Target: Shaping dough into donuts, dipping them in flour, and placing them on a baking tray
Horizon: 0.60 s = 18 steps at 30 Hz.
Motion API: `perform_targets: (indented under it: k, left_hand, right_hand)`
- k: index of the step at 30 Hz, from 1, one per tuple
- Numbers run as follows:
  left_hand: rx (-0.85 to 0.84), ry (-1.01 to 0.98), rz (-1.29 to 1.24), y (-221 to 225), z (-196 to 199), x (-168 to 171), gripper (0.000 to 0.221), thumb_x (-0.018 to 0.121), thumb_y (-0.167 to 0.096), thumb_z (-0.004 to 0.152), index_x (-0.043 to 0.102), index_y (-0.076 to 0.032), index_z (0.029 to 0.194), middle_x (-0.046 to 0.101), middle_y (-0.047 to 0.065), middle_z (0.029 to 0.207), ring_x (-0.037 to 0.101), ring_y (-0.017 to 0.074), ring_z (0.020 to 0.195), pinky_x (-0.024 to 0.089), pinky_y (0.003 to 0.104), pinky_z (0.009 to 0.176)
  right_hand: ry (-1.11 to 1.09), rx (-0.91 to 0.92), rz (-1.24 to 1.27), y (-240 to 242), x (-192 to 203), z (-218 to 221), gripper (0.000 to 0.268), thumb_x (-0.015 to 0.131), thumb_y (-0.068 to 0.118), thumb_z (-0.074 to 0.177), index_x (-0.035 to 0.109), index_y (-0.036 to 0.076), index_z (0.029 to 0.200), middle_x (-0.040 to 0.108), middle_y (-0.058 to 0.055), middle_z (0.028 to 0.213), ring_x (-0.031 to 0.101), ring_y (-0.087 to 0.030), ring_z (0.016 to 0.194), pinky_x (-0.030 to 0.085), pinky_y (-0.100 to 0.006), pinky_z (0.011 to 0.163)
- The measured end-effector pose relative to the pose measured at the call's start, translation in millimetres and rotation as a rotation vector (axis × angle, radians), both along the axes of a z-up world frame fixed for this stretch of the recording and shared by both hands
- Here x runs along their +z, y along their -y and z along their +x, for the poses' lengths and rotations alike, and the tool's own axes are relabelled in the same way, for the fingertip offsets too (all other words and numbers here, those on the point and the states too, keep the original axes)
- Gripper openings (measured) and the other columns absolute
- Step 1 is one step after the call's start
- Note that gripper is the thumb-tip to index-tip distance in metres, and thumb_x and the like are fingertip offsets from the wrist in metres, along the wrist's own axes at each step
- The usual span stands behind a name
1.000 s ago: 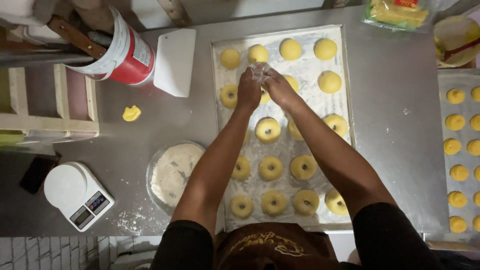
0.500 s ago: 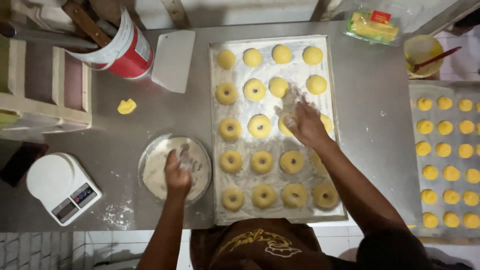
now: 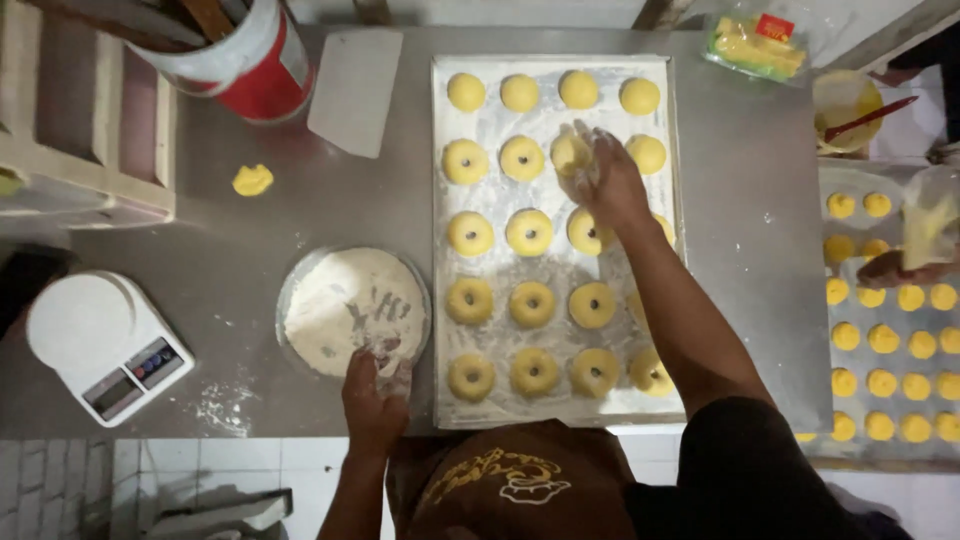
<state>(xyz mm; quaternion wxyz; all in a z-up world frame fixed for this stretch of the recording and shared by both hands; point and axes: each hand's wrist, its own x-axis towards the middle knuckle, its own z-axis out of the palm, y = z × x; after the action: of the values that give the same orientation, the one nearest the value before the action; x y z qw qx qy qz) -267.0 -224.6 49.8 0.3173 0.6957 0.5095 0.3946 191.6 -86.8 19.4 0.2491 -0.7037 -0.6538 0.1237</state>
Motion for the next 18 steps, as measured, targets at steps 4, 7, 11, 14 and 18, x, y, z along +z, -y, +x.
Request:
perform_targets:
  k: [4,7,11,14,18]
  left_hand:
    - [0.096,-0.013,-0.066,0.7,8.7,11.4,0.025,0.067,-0.013,0.094,0.071,-0.001,0.116,0.068,0.014,0.111,0.067,0.0295,0.108,0.054,0.04,0.095]
    - [0.048,0.006,-0.042,-3.8,12.3,15.6,0.025,0.063,-0.014,0.094,0.07,-0.001,0.114,0.068,0.015,0.109,0.067,0.031,0.106,0.055,0.041,0.092]
    - [0.048,-0.025,-0.041,-6.7,16.9,11.9,0.023,0.064,-0.008,0.091,0.071,-0.002,0.112,0.068,0.015,0.108,0.066,0.0307,0.105,0.054,0.041,0.092]
    - [0.024,-0.023,-0.041,-8.1,21.4,10.9,0.023,0.064,-0.006,0.091,0.071,-0.001,0.112,0.069,0.014,0.107,0.066,0.031,0.105,0.053,0.042,0.092]
    - [0.006,-0.046,-0.071,-12.2,27.6,11.1,0.025,0.066,-0.009,0.091,0.072,-0.002,0.114,0.068,0.013,0.109,0.067,0.0289,0.106,0.054,0.039,0.093]
  right_hand:
    - [0.011,0.014,-0.018,2.3,-13.8,10.0,0.062,0.07,0.01,0.088,0.051,-0.006,0.144,0.043,-0.028,0.154,0.042,-0.046,0.141,0.039,-0.05,0.115]
    - [-0.004,0.047,0.001,-2.4,-15.5,11.8,0.054,0.072,0.007,0.084,0.058,-0.008,0.135,0.046,-0.031,0.147,0.051,-0.047,0.132,0.045,-0.051,0.108]
    - [0.017,0.085,0.133,-3.9,-28.1,14.0,0.045,0.079,0.017,0.094,0.065,-0.005,0.131,0.054,-0.029,0.139,0.059,-0.043,0.12,0.056,-0.046,0.089]
    - [0.152,0.147,0.208,-13.3,-53.1,19.7,0.039,0.08,0.015,0.093,0.07,-0.006,0.124,0.065,-0.024,0.13,0.055,-0.038,0.131,0.056,-0.042,0.092]
    - [0.154,0.116,0.077,-12.6,-39.2,13.4,0.033,0.079,0.02,0.091,0.072,0.0,0.115,0.055,-0.03,0.146,0.057,-0.04,0.128,0.058,-0.049,0.076]
